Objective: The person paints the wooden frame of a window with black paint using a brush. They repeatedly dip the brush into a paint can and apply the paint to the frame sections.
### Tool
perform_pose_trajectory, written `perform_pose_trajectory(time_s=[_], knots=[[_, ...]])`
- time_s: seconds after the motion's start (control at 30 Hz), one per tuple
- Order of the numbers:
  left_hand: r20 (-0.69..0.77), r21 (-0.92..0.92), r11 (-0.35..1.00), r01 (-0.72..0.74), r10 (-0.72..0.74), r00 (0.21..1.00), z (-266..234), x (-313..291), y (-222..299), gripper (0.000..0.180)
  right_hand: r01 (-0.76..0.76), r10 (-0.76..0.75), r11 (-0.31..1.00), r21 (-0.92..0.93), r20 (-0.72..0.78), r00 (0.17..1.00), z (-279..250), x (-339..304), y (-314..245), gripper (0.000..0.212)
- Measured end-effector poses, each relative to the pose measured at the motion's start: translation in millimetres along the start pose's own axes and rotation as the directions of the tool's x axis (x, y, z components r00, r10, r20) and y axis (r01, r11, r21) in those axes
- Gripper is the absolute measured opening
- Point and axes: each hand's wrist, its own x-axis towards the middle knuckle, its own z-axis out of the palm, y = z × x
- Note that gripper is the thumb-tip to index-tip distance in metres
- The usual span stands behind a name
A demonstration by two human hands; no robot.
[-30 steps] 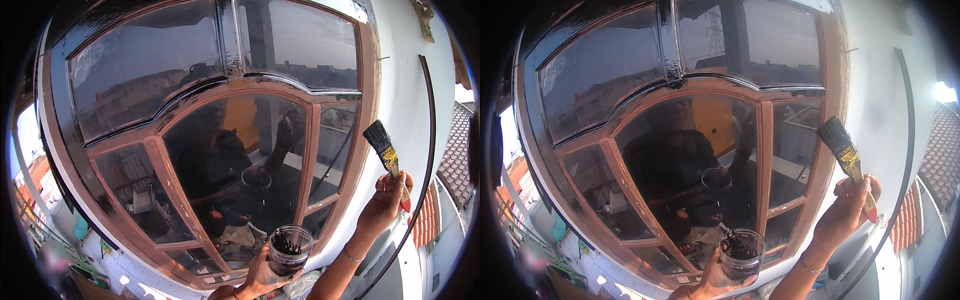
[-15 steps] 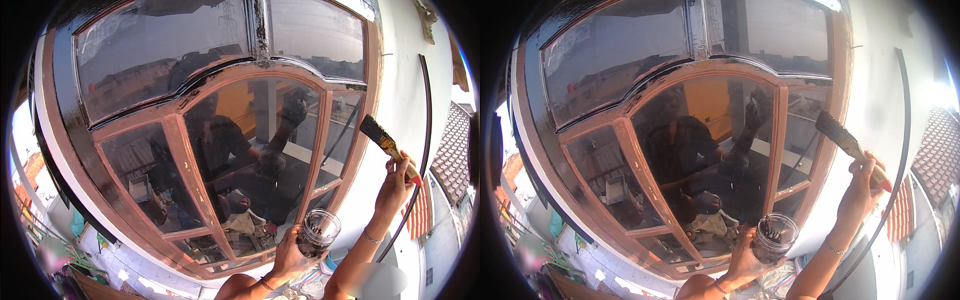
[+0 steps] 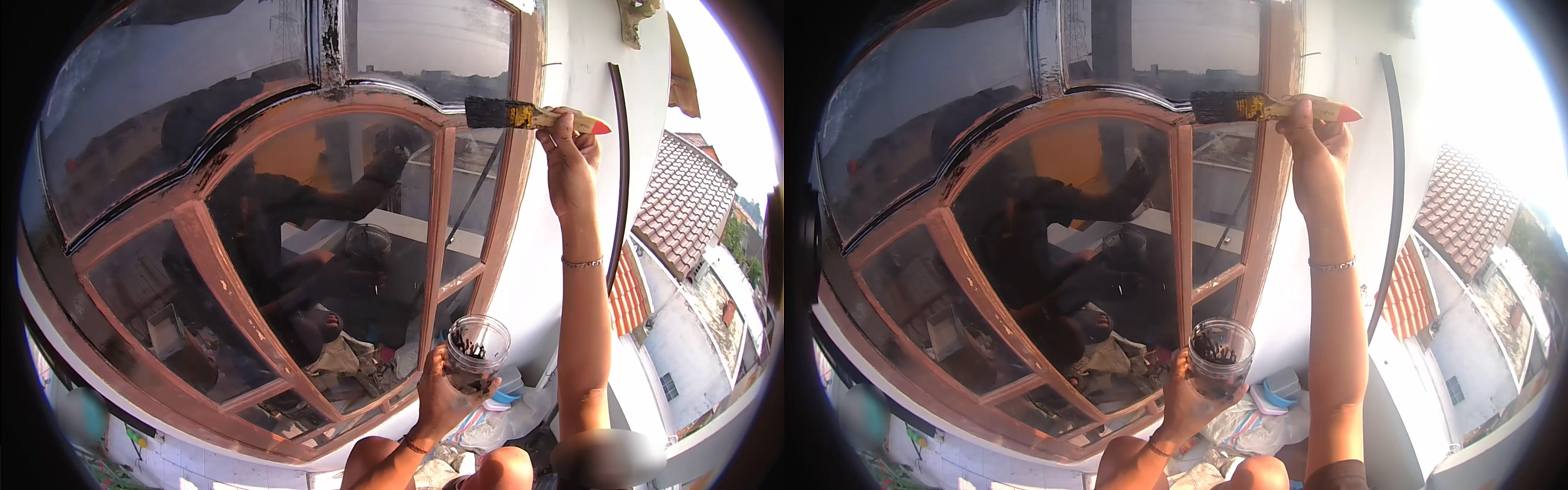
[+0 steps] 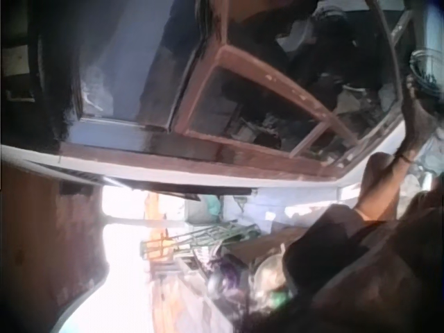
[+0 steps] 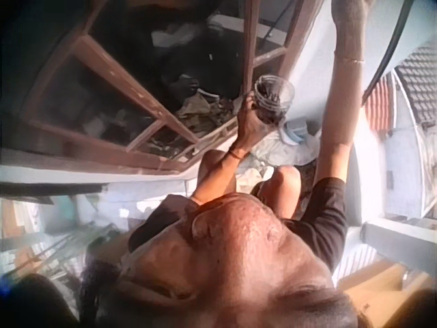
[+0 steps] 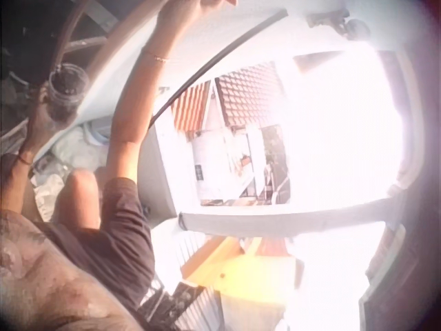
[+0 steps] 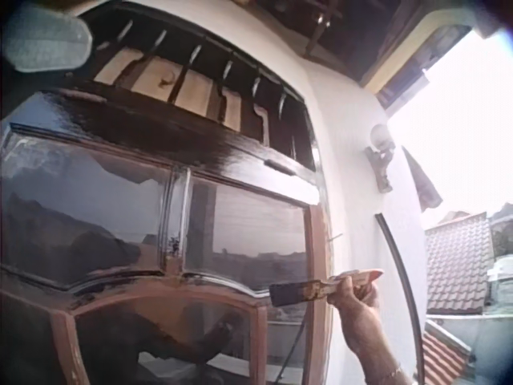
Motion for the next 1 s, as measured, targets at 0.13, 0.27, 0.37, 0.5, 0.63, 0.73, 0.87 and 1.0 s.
perform_pose_trajectory(time_s=[0.13,0.27,0.37,0.5,0.63,0.73,0.87,1.0], knots=[[-0.023,-0.060,0.998,-0.017,0.015,1.000,5,-6,-16,0.087,0.231,-0.275,0.882,-0.410,-0.050,0.960,15,-11,-19,0.028],[-0.111,-0.033,0.994,-0.103,0.098,0.989,4,-8,-21,0.090,0.694,-0.629,0.315,-0.647,0.406,0.663,31,-47,-38,0.018],[-0.129,0.050,0.998,-0.033,0.040,0.991,-3,-4,-6,0.089,0.717,-0.617,0.320,-0.620,0.438,0.654,36,-63,-21,0.020],[-0.173,-0.047,0.998,-0.036,0.027,0.984,1,-4,-13,0.088,0.650,-0.614,0.387,-0.654,0.343,0.711,39,-71,0,0.018],[-0.189,-0.095,0.995,-0.037,0.019,0.982,-2,-5,-12,0.088,0.633,-0.527,0.469,-0.616,0.380,0.760,42,-82,14,0.018],[-0.188,-0.123,0.992,-0.041,0.017,0.982,-2,-5,-11,0.088,0.658,-0.507,0.464,-0.593,0.431,0.746,33,-87,12,0.020],[-0.193,-0.144,0.989,-0.038,0.009,0.981,-3,-6,-11,0.087,0.617,-0.584,0.458,-0.640,0.307,0.751,32,-76,3,0.016],[-0.187,-0.173,0.984,-0.039,0.006,0.982,-1,-5,-12,0.087,0.573,-0.443,0.525,-0.629,0.373,0.815,36,-76,9,0.022]])
